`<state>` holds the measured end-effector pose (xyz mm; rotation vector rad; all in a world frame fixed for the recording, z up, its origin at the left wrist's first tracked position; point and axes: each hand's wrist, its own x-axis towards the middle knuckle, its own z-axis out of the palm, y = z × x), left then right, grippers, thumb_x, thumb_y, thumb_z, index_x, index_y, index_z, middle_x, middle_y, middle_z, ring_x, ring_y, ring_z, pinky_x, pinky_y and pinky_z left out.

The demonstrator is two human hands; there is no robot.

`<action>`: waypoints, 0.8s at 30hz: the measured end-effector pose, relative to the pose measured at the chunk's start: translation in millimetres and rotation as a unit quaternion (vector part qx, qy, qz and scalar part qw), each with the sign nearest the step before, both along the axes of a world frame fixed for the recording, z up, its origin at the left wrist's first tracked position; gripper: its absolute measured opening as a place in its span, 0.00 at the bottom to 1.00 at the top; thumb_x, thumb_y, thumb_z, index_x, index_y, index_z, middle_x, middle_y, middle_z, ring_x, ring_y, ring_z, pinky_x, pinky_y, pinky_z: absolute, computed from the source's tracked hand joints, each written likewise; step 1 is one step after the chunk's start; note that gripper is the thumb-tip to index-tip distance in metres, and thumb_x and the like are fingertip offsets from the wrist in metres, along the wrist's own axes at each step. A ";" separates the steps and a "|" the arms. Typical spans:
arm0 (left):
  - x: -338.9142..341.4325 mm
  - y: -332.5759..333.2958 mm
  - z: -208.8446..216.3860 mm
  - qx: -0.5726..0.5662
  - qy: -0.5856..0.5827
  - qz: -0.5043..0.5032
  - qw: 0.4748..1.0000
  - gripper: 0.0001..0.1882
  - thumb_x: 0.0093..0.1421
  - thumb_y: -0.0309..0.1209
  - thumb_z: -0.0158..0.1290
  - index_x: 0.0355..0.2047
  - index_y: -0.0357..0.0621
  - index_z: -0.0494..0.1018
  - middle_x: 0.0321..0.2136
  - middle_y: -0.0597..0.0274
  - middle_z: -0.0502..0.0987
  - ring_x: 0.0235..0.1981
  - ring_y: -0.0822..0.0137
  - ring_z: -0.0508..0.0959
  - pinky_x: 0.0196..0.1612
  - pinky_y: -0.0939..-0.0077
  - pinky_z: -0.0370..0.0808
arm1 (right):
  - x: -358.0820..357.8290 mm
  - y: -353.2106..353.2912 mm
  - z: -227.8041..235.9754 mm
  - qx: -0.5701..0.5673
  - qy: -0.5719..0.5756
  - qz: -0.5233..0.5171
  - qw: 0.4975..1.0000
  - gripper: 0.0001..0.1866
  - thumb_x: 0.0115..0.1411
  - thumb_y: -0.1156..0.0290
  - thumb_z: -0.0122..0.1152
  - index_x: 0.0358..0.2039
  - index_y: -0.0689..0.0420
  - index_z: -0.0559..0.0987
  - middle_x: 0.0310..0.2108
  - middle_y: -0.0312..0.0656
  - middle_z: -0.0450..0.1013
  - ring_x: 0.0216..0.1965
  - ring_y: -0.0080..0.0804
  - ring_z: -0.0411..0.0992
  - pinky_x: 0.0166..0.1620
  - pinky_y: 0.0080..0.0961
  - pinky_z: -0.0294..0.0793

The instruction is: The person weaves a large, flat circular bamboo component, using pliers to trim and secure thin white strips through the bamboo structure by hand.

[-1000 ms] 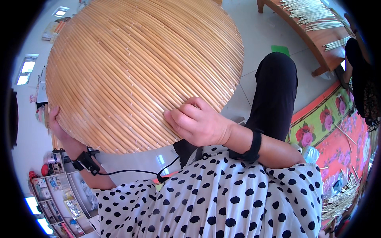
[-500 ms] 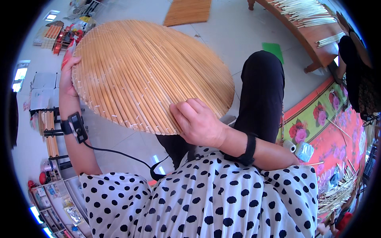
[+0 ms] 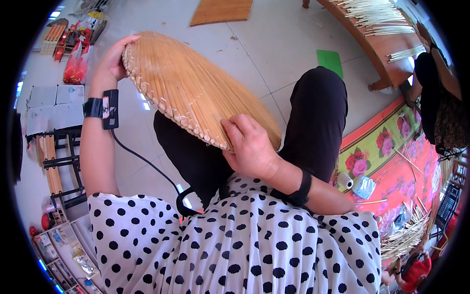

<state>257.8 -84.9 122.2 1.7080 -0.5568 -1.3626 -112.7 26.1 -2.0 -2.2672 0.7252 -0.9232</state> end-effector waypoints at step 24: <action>-170.6 93.8 -98.8 -0.245 -0.285 -0.255 0.891 0.14 0.60 0.26 0.56 0.45 0.32 0.75 0.35 0.52 0.81 0.34 0.67 0.81 0.40 0.73 0.78 | -12.6 -52.5 2.4 0.078 -0.036 -0.177 0.981 0.12 0.53 0.75 0.62 0.38 0.66 0.77 0.35 0.51 0.73 0.34 0.50 0.73 0.40 0.33 0.73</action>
